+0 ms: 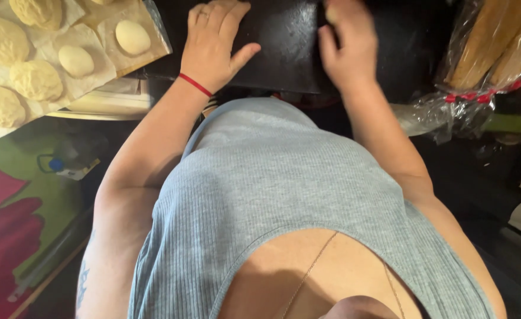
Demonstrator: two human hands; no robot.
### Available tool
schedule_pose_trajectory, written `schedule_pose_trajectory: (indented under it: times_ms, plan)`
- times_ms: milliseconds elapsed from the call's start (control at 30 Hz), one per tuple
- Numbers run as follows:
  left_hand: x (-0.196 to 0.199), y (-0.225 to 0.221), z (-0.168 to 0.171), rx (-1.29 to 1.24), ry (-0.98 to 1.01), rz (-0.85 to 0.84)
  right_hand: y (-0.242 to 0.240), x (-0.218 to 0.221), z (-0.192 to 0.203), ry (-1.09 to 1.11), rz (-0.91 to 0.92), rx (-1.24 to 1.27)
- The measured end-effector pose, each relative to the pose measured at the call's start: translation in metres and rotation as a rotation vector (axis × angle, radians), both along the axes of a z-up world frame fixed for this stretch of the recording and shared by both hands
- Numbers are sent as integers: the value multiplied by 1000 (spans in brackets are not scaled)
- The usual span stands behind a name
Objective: Shaping small portions of dough into balls and placing them on a tray
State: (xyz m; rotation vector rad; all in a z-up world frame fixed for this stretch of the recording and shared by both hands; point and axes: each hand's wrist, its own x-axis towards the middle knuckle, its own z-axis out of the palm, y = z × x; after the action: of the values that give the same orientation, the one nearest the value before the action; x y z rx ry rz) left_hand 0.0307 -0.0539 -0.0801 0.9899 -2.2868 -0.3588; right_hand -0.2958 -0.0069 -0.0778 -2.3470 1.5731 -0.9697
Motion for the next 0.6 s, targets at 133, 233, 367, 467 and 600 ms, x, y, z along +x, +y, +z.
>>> schedule_pose_trajectory:
  times_ms: [133,233,367,467,600]
  plan:
    - [-2,-3,-3,68,-56,29,-29,35,29,148,54,-13]
    - [-2,1,-4,7,-17,38,-22,19,27,141,27,17]
    - [-2,-6,-3,-31,24,39,-26,-1,21,113,-35,52]
    - [-3,-4,-5,-42,23,60,-16,7,14,66,38,92]
    - [-5,-2,-5,-68,9,70,-44,55,38,39,318,34]
